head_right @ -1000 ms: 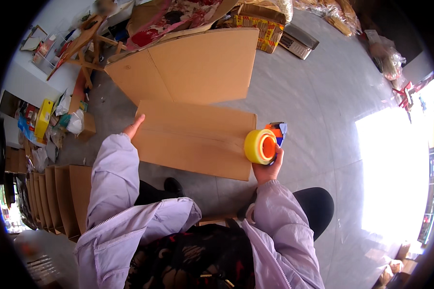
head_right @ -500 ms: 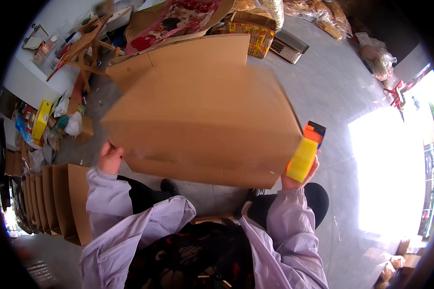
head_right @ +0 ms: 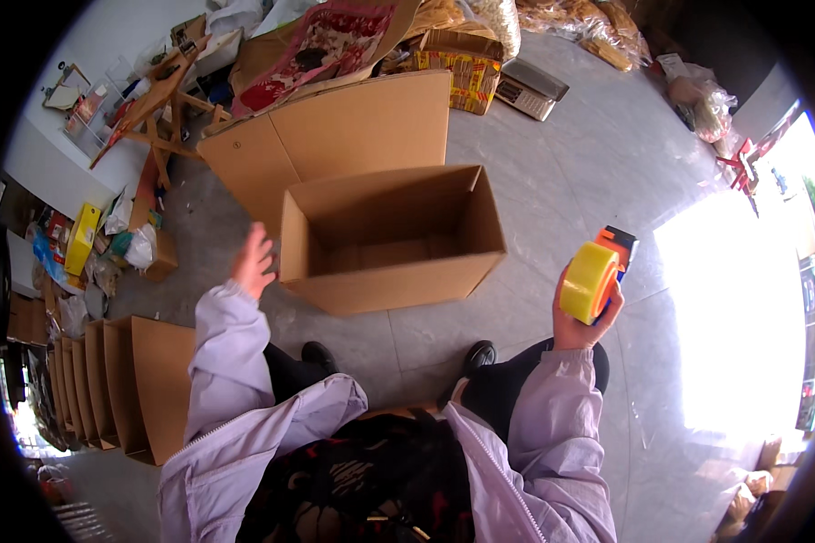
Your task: The person assembles flat-packed cardboard boxes by folding the flaps and securing them with a tape dispenser. They repeatedly pick up a flat box, fold it into shape, and apply tape to seal the seams.
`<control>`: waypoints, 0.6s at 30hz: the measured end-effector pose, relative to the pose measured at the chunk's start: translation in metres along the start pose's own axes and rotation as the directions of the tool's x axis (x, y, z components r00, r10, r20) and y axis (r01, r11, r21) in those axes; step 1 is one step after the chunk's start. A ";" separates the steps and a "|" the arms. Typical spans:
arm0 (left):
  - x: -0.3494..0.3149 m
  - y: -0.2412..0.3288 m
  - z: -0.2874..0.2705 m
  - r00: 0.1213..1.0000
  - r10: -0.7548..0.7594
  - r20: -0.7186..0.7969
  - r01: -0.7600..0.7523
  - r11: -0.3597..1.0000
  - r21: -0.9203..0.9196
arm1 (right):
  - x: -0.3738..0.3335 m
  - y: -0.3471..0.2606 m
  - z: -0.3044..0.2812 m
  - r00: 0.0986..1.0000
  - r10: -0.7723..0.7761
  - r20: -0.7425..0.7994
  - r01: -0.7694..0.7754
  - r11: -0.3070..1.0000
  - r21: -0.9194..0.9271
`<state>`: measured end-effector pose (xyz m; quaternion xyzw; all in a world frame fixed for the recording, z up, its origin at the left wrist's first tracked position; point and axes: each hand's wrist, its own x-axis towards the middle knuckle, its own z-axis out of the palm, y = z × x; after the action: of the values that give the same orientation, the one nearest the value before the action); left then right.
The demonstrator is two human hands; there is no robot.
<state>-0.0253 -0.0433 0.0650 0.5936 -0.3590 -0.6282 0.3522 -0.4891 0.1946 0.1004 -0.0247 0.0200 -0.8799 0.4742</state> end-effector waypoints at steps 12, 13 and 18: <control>0.174 -0.048 -0.225 0.920 0.237 -0.311 0.255 0.239 0.937 | 0.011 0.045 -0.014 0.982 0.109 -0.154 -0.130 0.982 -0.136; 0.157 -0.071 -0.231 0.939 0.233 -0.252 0.182 0.283 0.942 | 0.009 0.040 -0.009 0.980 0.080 -0.181 -0.116 0.973 -0.200; -0.010 -0.164 -0.349 0.910 0.365 -0.196 -0.050 0.565 0.823 | 0.000 0.045 -0.001 0.971 0.081 -0.226 -0.156 0.929 -0.335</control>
<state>0.3212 0.0349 -0.0860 0.7405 -0.6037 -0.2371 0.1759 -0.4523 0.1696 0.0966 -0.0154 0.2274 -0.8295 0.5098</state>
